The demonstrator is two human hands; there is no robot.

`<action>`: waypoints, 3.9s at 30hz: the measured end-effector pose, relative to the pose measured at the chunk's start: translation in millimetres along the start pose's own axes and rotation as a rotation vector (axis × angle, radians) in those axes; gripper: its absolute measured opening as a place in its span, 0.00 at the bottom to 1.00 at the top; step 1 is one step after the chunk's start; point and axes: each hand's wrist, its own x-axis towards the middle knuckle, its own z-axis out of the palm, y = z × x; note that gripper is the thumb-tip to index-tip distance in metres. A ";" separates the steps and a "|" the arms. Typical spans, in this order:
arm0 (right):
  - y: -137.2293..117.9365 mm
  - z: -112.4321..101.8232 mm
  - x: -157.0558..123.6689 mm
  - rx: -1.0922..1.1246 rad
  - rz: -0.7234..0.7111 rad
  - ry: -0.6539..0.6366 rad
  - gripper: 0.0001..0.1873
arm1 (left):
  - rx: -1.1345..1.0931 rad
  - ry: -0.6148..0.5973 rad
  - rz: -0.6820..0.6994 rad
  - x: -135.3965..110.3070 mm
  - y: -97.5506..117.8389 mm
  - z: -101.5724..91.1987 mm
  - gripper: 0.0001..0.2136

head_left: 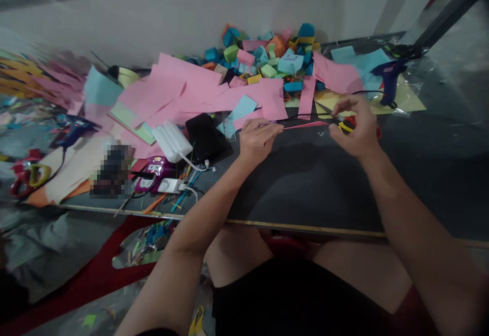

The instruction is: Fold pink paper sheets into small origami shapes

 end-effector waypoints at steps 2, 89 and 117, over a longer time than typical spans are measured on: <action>-8.8 2.6 1.9 0.020 -0.049 -0.026 0.22 | -0.002 0.006 0.000 1.2 2.2 -0.2 0.08; -38.1 40.4 -13.0 -0.219 -0.021 -0.193 0.12 | 0.044 -0.302 0.093 -3.4 21.6 1.5 0.11; -8.4 25.6 -12.9 -0.279 -0.007 -0.082 0.15 | 0.131 -0.212 0.096 -0.8 -1.3 -9.3 0.08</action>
